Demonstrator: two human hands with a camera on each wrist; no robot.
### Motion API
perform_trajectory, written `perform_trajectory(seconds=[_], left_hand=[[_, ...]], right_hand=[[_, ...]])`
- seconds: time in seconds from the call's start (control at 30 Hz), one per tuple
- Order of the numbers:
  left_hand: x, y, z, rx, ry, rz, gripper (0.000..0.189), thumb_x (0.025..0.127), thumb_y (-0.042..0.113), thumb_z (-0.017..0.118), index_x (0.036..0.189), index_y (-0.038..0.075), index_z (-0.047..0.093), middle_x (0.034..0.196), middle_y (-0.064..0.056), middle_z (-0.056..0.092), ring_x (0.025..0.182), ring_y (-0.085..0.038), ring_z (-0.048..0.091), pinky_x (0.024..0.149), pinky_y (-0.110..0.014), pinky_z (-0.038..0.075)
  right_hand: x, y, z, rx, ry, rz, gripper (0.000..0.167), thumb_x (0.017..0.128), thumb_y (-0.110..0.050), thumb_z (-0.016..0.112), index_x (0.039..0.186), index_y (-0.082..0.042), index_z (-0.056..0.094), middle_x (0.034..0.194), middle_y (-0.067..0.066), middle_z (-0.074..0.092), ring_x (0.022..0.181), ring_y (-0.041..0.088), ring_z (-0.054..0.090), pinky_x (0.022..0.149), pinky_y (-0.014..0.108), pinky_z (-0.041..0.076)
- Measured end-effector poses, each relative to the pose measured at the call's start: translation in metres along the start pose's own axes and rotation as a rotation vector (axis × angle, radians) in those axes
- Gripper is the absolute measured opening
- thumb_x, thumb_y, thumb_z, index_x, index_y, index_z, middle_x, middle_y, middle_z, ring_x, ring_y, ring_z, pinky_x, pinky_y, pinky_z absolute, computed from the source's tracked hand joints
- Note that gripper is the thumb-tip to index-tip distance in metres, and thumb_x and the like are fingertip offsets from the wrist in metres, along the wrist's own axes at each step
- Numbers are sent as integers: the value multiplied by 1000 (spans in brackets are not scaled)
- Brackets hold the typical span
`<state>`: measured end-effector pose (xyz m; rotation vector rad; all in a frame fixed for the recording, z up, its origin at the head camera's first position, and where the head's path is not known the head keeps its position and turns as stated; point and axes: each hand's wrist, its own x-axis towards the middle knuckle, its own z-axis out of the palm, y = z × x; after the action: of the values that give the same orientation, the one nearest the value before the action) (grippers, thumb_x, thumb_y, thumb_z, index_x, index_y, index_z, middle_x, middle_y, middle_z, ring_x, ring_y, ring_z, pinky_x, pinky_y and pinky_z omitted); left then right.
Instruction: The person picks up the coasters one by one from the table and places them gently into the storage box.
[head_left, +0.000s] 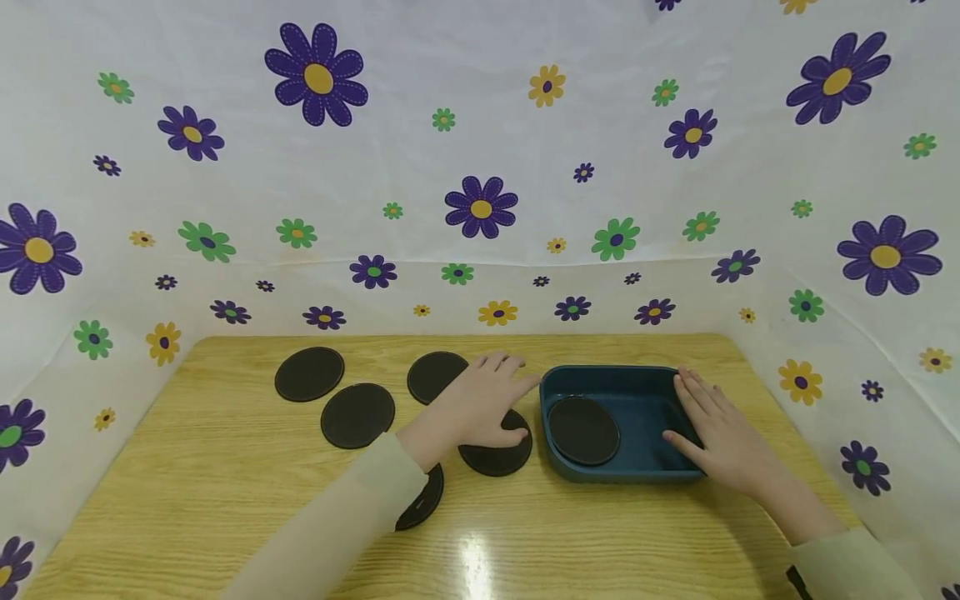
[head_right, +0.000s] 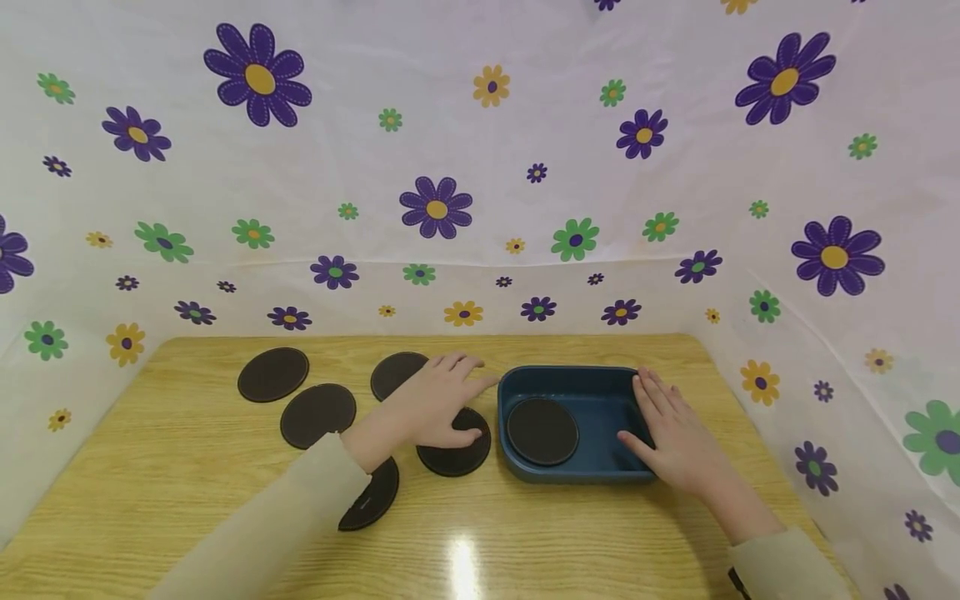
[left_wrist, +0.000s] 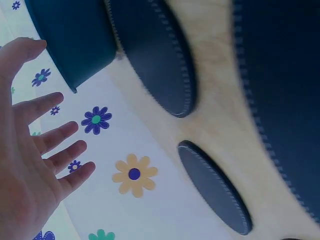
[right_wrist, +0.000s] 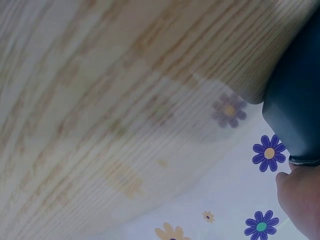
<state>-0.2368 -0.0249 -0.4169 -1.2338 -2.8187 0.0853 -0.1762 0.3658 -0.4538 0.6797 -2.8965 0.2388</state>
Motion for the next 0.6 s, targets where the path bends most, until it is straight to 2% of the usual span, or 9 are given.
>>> perform_trajectory(seconds=[0.1,0.37,0.6], left_hand=[[-5,-1,6,0,-20,0,76,94,60,66,160,26,48,163,-11,44,151,-33,43,123,-52,40],[-13,4,23,32,-88,3,78,93,67,64,159,28,49,164,-11,42,150,-33,43,118,-52,44],[-19,9,34,61,-127,14,83,90,72,66,160,31,47,161,-9,45,146,-30,47,111,-52,49]], right_hand=[[0,0,0,-1,-2,2,87,108,-41,58,166,9,16,173,31,19,168,27,-4,126,21,-20],[2,-3,-5,14,-36,30,88,108,-43,58,165,10,18,173,32,19,167,35,5,129,26,-17],[2,-4,-6,4,-29,26,88,107,-43,59,165,11,20,172,32,21,167,35,5,130,28,-16]])
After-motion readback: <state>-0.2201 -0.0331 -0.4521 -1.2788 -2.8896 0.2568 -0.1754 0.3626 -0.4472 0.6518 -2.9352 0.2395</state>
